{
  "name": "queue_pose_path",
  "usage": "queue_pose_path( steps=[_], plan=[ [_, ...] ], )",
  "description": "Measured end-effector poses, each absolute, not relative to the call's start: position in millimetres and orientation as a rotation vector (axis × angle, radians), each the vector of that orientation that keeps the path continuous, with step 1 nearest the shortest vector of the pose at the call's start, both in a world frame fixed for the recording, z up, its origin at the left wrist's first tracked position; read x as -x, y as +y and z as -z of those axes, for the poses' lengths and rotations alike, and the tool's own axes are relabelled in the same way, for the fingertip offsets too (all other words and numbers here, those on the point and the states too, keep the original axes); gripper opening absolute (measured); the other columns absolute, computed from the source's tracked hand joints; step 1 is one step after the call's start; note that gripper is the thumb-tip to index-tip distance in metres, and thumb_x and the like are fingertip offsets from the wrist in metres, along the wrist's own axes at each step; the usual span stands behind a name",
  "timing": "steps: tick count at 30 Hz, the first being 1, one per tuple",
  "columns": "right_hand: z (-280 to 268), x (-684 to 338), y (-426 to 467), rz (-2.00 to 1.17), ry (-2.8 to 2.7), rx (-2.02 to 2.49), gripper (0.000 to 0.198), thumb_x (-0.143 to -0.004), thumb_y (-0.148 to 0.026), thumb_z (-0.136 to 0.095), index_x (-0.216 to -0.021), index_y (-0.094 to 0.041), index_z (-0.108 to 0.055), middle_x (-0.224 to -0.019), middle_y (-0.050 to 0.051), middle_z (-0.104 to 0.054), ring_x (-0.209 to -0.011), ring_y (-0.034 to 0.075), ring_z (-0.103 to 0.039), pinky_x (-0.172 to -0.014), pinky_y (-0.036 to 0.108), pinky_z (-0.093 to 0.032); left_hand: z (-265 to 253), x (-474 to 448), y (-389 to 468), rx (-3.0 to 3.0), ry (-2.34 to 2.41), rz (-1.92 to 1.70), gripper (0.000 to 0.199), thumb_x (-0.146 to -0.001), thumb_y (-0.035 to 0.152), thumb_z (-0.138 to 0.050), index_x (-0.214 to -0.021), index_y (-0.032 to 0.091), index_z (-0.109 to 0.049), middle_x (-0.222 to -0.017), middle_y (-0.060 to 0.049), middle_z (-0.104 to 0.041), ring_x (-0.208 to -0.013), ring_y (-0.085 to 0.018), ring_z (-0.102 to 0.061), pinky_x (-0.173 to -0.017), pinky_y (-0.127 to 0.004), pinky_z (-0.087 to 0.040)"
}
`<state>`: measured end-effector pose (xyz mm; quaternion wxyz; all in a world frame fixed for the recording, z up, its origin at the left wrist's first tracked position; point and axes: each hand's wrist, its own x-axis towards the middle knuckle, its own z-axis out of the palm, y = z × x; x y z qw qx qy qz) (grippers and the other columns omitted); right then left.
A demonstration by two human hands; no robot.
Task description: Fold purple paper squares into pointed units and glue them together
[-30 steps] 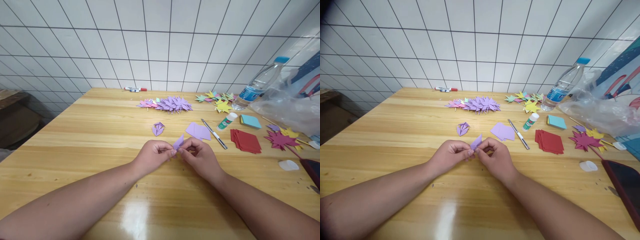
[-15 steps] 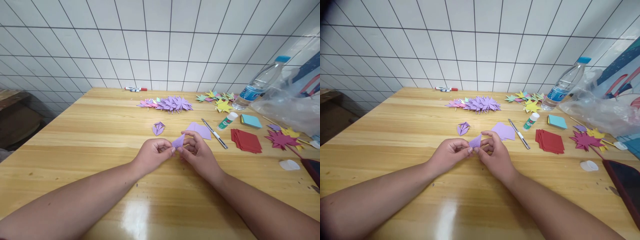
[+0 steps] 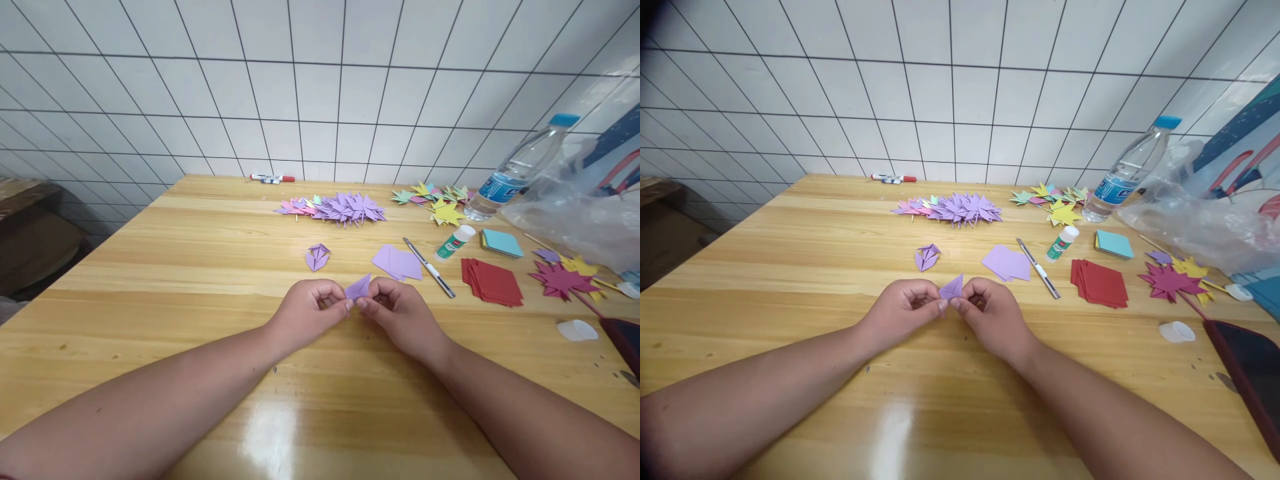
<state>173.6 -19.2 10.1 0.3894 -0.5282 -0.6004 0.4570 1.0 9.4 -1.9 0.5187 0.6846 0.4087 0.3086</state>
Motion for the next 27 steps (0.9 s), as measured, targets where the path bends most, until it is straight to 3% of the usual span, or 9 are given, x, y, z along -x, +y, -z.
queue_pose_path(
  steps=[3, 7, 13, 16, 22, 27],
  plan=[
    [-8.8, -175.3, -19.5, -1.091, -1.639, 1.390, 0.021, -0.074, -0.034, -0.059, -0.062, -0.018, -0.052, -0.059, -0.002, -0.051, -0.054, 0.010, -0.044, -0.051, 0.022, -0.036, 3.1, -0.6, 11.5, -1.605, 0.926, -0.771, 0.016, -0.076, 0.029, -0.060, -0.081, 0.014, -0.063, -0.078, -0.004, -0.067, -0.070, -0.013, -0.059, -0.064, -0.022, -0.045],
    [-4.7, -176.6, -19.3, -0.986, -1.748, 1.438, 0.018, -0.077, -0.030, -0.056, -0.064, -0.018, -0.054, -0.060, -0.002, -0.051, -0.054, 0.010, -0.043, -0.050, 0.022, -0.035, 2.2, -0.4, 14.4, -1.590, 0.973, -0.789, 0.016, -0.075, 0.028, -0.060, -0.076, 0.013, -0.062, -0.072, -0.004, -0.066, -0.065, -0.012, -0.058, -0.062, -0.022, -0.045],
    [-7.1, -175.9, -19.0, -1.175, -1.615, 1.323, 0.023, -0.080, -0.040, -0.054, -0.077, -0.018, -0.057, -0.070, 0.001, -0.061, -0.062, 0.013, -0.055, -0.059, 0.024, -0.044, 4.4, -0.8, 13.4, -1.616, 0.955, -0.756, 0.017, -0.076, 0.030, -0.060, -0.078, 0.014, -0.066, -0.078, -0.006, -0.069, -0.071, -0.015, -0.062, -0.066, -0.025, -0.047],
    [-6.8, -175.7, -19.1, -1.229, -1.567, 1.313, 0.021, -0.078, -0.039, -0.058, -0.075, -0.018, -0.056, -0.067, 0.001, -0.061, -0.063, 0.013, -0.056, -0.060, 0.024, -0.045, 5.3, -1.2, 12.5, -1.706, 0.922, -0.752, 0.015, -0.075, 0.028, -0.061, -0.075, 0.016, -0.068, -0.081, -0.006, -0.069, -0.076, -0.017, -0.063, -0.069, -0.026, -0.048],
    [-4.6, -174.3, -19.0, -1.188, -1.607, 1.402, 0.008, -0.077, -0.022, -0.049, -0.072, -0.019, -0.056, -0.064, -0.001, -0.059, -0.060, 0.013, -0.055, -0.056, 0.023, -0.043, 5.0, -1.2, 12.3, -1.748, 0.988, -0.790, 0.012, -0.074, 0.027, -0.061, -0.072, 0.016, -0.068, -0.079, -0.005, -0.068, -0.073, -0.015, -0.062, -0.068, -0.025, -0.048],
    [-5.6, -171.1, -21.8, -1.088, -1.637, 1.430, 0.015, -0.069, -0.010, -0.045, -0.076, -0.020, -0.054, -0.069, -0.002, -0.059, -0.064, 0.012, -0.055, -0.057, 0.023, -0.042, 3.3, -0.4, 11.2, -1.647, 1.051, -0.778, 0.015, -0.074, 0.029, -0.061, -0.076, 0.015, -0.065, -0.075, -0.004, -0.068, -0.067, -0.014, -0.061, -0.061, -0.023, -0.047]
  ],
)
